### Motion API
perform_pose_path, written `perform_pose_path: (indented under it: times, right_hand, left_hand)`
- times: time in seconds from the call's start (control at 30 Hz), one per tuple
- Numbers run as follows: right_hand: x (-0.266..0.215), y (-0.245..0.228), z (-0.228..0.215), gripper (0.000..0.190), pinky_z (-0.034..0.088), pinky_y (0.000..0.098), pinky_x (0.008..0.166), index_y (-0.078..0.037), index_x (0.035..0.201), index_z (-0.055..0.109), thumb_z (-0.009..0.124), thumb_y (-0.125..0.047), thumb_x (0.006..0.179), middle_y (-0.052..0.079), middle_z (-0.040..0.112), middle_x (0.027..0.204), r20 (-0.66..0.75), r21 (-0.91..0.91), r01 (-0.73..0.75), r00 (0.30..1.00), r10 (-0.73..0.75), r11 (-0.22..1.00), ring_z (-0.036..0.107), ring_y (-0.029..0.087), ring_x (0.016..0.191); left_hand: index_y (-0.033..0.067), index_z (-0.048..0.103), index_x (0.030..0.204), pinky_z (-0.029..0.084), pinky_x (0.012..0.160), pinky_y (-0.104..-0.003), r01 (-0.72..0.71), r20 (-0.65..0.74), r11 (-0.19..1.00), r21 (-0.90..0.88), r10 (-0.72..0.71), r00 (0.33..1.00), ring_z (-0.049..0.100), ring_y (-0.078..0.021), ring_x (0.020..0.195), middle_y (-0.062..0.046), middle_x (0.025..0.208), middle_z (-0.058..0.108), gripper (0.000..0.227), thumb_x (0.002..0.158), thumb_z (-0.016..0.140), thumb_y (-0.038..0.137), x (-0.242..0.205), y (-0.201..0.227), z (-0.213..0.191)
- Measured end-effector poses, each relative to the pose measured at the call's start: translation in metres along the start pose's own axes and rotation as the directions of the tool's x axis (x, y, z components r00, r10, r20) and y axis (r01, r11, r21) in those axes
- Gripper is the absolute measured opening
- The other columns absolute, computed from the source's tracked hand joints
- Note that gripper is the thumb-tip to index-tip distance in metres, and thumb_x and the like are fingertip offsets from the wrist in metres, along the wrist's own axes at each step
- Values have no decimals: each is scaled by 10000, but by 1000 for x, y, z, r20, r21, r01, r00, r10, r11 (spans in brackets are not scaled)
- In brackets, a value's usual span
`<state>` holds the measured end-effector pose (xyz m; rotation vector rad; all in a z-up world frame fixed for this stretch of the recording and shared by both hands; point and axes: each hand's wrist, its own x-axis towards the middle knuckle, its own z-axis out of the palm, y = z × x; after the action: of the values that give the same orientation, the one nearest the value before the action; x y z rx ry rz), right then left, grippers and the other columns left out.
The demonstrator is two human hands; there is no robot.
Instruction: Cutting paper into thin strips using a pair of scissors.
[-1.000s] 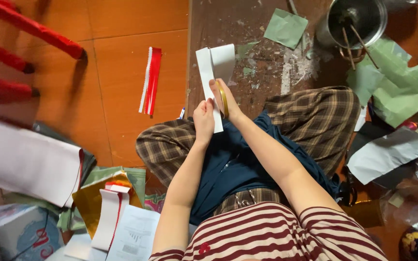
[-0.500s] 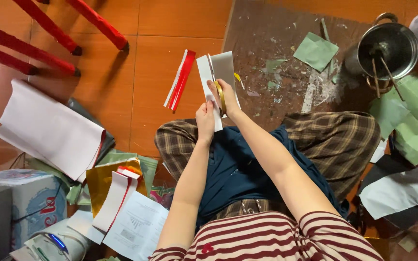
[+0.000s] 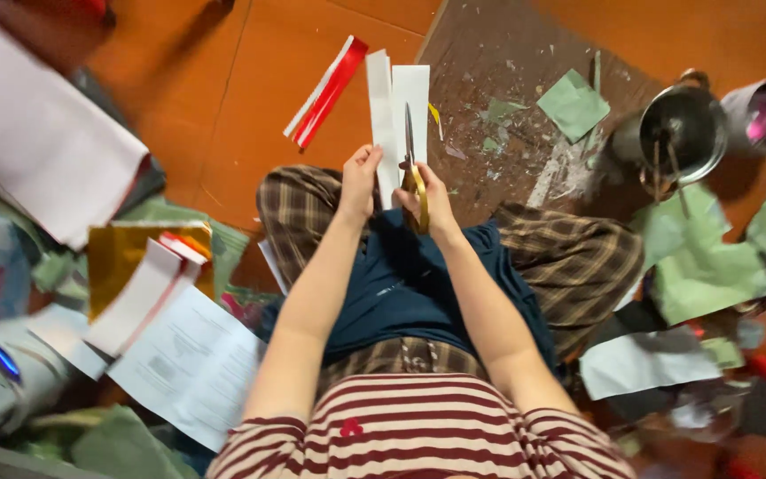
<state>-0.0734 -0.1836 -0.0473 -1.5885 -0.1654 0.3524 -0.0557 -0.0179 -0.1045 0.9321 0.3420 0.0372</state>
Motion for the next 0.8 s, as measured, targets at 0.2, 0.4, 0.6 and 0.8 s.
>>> perform_pose_path:
  times: [0.2, 0.4, 0.6, 0.8]
  right_hand:
    - [-50, -70, -14, 471, 492, 241, 713, -46, 1296, 608, 790, -62, 862, -25, 642, 981, 332, 114, -175, 935, 129, 978, 581, 73, 836]
    - [-64, -68, 0, 448, 452, 252, 585, -53, 1272, 613, 776, -47, 855, -13, 587, 851, 370, 99, -186, 919, 137, 977, 542, 92, 687]
    - [-71, -68, 4, 462, 474, 261, 594, -50, 1326, 600, 776, -24, 900, 3, 617, 889, 239, 84, -46, 971, 25, 995, 584, 101, 706]
    - [-35, -29, -56, 495, 551, 289, 685, -37, 1395, 573, 799, -165, 974, 65, 694, 1103, -27, -175, -45, 999, 41, 984, 699, 158, 852]
  left_hand:
    - [64, 572, 1195, 604, 783, -437, 69, 73, 900, -430, -42, 996, 716, -290, 838, -149, 913, 716, 275, 1039, 456, 258, -27, 109, 21]
    - [30, 582, 1115, 603, 723, -422, -252, -117, 874, -415, 223, 968, 694, -286, 783, -157, 867, 695, 235, 1086, 516, 253, -19, 97, -14]
    - [43, 617, 1156, 556, 676, -315, -155, -103, 984, -85, 147, 984, 690, -169, 816, -85, 968, 727, 160, 1034, 589, 141, -80, 75, -4]
    - [33, 677, 1165, 572, 718, -286, -366, -403, 881, 300, 465, 789, 682, -142, 831, -50, 982, 726, 255, 919, 649, -30, -131, 164, -89]
